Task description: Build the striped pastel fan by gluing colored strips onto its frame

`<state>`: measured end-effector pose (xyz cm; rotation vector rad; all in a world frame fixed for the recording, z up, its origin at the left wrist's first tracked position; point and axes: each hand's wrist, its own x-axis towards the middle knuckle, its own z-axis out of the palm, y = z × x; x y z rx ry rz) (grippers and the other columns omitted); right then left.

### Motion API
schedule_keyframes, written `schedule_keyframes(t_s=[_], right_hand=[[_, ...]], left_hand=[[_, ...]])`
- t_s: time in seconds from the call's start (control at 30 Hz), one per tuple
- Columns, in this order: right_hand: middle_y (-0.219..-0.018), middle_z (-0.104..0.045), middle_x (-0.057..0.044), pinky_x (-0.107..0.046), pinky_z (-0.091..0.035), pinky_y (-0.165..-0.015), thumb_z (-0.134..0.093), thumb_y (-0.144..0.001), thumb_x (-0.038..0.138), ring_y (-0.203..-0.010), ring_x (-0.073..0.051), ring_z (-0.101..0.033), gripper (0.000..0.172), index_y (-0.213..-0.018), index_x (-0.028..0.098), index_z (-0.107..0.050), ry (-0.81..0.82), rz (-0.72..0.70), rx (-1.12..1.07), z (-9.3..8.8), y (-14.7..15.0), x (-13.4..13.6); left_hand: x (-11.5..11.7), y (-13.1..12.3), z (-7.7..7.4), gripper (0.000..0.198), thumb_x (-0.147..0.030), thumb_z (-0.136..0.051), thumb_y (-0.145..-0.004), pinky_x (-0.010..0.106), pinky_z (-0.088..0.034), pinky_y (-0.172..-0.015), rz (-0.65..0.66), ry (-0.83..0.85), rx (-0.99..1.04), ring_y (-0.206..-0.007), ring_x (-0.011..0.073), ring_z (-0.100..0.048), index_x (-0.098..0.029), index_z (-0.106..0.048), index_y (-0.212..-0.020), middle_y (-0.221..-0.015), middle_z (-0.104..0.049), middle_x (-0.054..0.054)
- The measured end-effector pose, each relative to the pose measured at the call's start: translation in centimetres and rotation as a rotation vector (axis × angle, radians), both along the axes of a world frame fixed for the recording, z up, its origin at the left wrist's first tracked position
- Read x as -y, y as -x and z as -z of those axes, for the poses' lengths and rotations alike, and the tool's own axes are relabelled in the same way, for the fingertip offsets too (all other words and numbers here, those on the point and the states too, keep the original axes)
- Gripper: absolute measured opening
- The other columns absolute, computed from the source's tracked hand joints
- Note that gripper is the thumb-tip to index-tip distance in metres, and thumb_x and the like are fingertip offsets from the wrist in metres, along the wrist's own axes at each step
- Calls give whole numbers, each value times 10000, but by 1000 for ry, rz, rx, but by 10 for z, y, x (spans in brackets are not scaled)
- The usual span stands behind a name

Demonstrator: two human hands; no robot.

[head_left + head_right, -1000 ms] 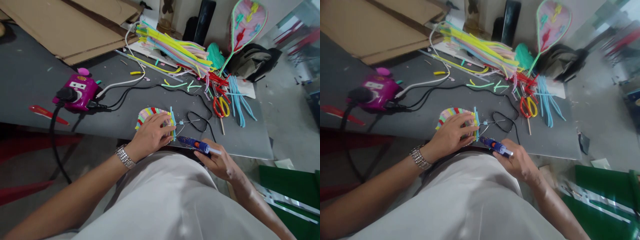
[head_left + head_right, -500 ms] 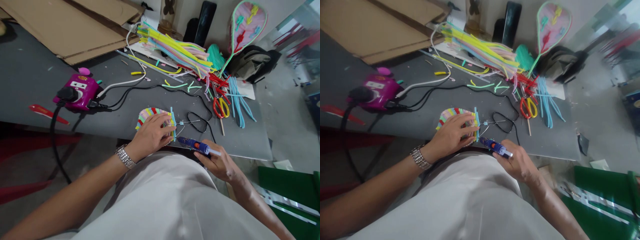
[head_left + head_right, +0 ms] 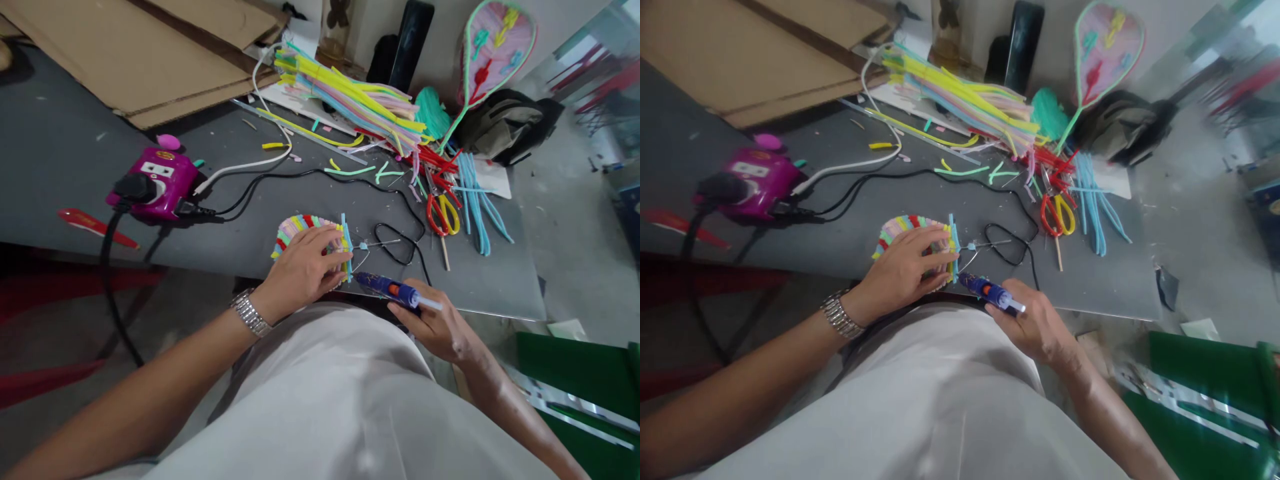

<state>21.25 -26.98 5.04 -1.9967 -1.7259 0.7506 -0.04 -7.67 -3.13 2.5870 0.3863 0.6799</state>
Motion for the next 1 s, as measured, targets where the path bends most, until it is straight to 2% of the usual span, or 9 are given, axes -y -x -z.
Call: schedule_keyframes(t_s=[0.67,1.0], right_hand=[[-804,-513,13,-304,-389,-658,-572,-1069,388,-684,-131,-480,281,-850,234,-483,-38,-32,-10,8,0,5],[-794,-510,17,-300,-400,-624,-539,-1079,425,-669,-133,-478,318,-831,239,-468,14,-18,10,3,2,5]], left_hand=[[-1,-1,4,260,-313,-722,-986,604,-486,-1169,6,0,20,-1439,364,-543,-210,-745,-1223,-1448,-613,160],[0,0,2,265,-295,-732,-977,606,-485,-1170,7,1,10,-1439,368,-543,-210,-750,-1227,-1446,-616,162]])
